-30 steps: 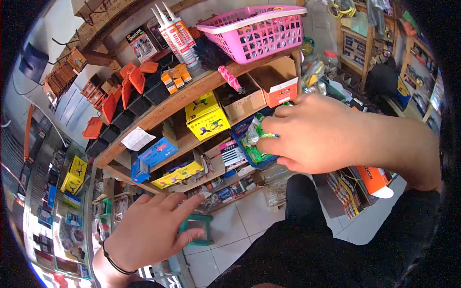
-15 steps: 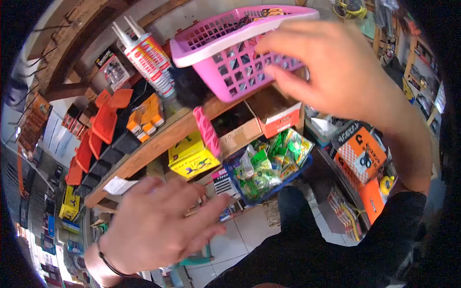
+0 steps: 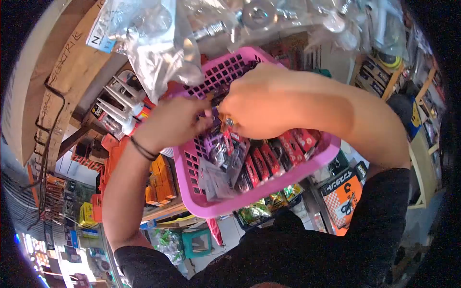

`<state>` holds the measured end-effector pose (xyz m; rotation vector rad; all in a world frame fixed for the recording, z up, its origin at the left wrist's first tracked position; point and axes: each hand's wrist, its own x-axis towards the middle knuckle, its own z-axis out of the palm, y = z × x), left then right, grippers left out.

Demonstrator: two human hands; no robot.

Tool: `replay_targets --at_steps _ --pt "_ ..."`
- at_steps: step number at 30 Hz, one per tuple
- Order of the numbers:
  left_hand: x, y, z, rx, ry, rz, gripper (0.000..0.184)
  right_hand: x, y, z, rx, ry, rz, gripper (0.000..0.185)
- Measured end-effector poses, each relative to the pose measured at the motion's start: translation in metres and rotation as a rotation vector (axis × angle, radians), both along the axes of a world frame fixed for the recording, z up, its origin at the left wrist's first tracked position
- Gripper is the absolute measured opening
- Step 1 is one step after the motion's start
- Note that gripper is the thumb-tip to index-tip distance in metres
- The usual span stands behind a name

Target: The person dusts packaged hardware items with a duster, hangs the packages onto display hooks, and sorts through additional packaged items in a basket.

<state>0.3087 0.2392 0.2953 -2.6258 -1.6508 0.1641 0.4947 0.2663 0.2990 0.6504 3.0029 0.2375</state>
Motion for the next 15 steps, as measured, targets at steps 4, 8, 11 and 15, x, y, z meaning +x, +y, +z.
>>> replay_targets --at_steps 4,8,11,15 --pt "-0.017 0.040 -0.045 -0.272 0.139 0.158 0.026 -0.031 0.027 -0.015 -0.086 -0.104 -0.040 0.020" --pt "-0.051 0.124 -0.104 -0.309 -0.070 -0.110 0.023 -0.047 0.049 -0.034 -0.133 -0.128 -0.080 0.021" --pt "-0.043 0.132 -0.122 -0.134 -0.278 -0.132 0.023 -0.048 0.075 -0.052 -0.196 -0.094 -0.274 0.027" --pt "-0.046 0.124 -0.108 -0.152 -0.418 -0.271 0.032 -0.040 0.094 -0.055 -0.231 -0.172 -0.294 0.040"
